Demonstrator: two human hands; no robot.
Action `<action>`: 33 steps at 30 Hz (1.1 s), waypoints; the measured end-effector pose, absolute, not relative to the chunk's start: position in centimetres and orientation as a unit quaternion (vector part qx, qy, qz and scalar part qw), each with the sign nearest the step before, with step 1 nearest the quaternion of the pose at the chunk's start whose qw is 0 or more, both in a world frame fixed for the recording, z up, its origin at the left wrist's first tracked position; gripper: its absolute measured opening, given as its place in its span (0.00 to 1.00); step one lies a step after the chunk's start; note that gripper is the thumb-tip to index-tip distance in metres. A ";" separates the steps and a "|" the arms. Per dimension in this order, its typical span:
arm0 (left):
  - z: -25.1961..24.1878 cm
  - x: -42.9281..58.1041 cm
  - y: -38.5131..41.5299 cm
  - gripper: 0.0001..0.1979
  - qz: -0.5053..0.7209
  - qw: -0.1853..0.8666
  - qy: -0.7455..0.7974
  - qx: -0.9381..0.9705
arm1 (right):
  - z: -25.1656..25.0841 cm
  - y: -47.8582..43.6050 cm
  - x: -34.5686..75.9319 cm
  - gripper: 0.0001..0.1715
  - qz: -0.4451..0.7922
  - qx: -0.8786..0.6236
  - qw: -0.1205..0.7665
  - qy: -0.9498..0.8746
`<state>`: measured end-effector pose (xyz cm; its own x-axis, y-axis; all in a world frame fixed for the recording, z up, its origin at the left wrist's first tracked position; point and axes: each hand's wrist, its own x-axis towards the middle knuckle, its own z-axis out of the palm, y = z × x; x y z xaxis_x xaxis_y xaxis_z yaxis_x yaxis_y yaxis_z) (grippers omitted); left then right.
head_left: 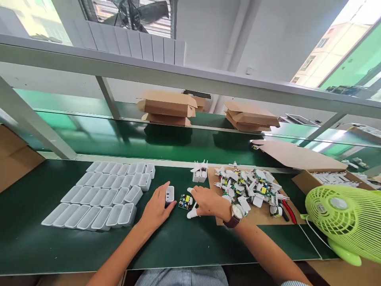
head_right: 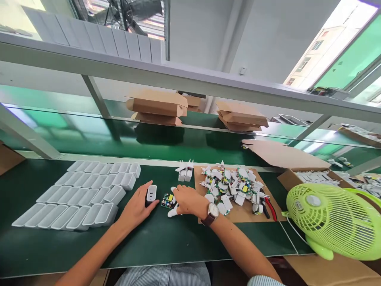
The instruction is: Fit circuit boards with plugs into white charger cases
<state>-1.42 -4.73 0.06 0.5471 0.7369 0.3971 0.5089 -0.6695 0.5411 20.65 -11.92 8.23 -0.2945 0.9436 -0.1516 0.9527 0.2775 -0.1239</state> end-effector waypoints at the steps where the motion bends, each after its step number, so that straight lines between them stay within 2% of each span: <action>1: 0.0 -1.6 -4.6 0.27 0.304 0.190 0.367 0.858 | 7.7 -12.1 20.6 0.22 -0.095 0.592 0.021 0.800; 4: 0.2 -1.1 -3.9 0.28 0.285 0.224 0.371 0.855 | 5.9 -12.0 20.6 0.13 -0.098 0.594 -0.010 0.798; 9: 0.9 0.8 -3.0 0.30 0.268 0.306 0.397 0.822 | 3.0 -11.9 21.9 0.25 -0.112 0.575 -0.170 0.792; 13: 0.8 0.7 -3.1 0.34 0.284 0.380 0.425 0.771 | 1.0 -12.7 22.7 0.26 -0.100 0.555 -0.250 0.787; 16: 0.5 0.1 -3.3 0.37 0.285 0.423 0.383 0.770 | 1.0 -13.1 22.6 0.28 -0.090 0.548 -0.288 0.780; 21: 0.3 0.2 -3.7 0.34 0.299 0.384 0.402 0.776 | 2.7 -13.5 22.5 0.29 -0.073 0.545 -0.353 0.757; 27: 0.3 0.7 -4.0 0.41 0.308 0.287 0.433 0.797 | 3.0 -13.6 22.6 0.31 -0.046 0.567 -0.437 0.697; 33: 1.8 -0.7 -3.5 0.47 0.176 0.391 0.317 0.846 | 2.4 -13.5 22.3 0.31 -0.057 0.594 -0.480 0.643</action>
<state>-0.68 -3.54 1.75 0.7372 0.6738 0.0505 0.3975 -0.4929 0.7740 22.34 -13.49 2.38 0.1668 0.8184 0.5499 0.7099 0.2874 -0.6430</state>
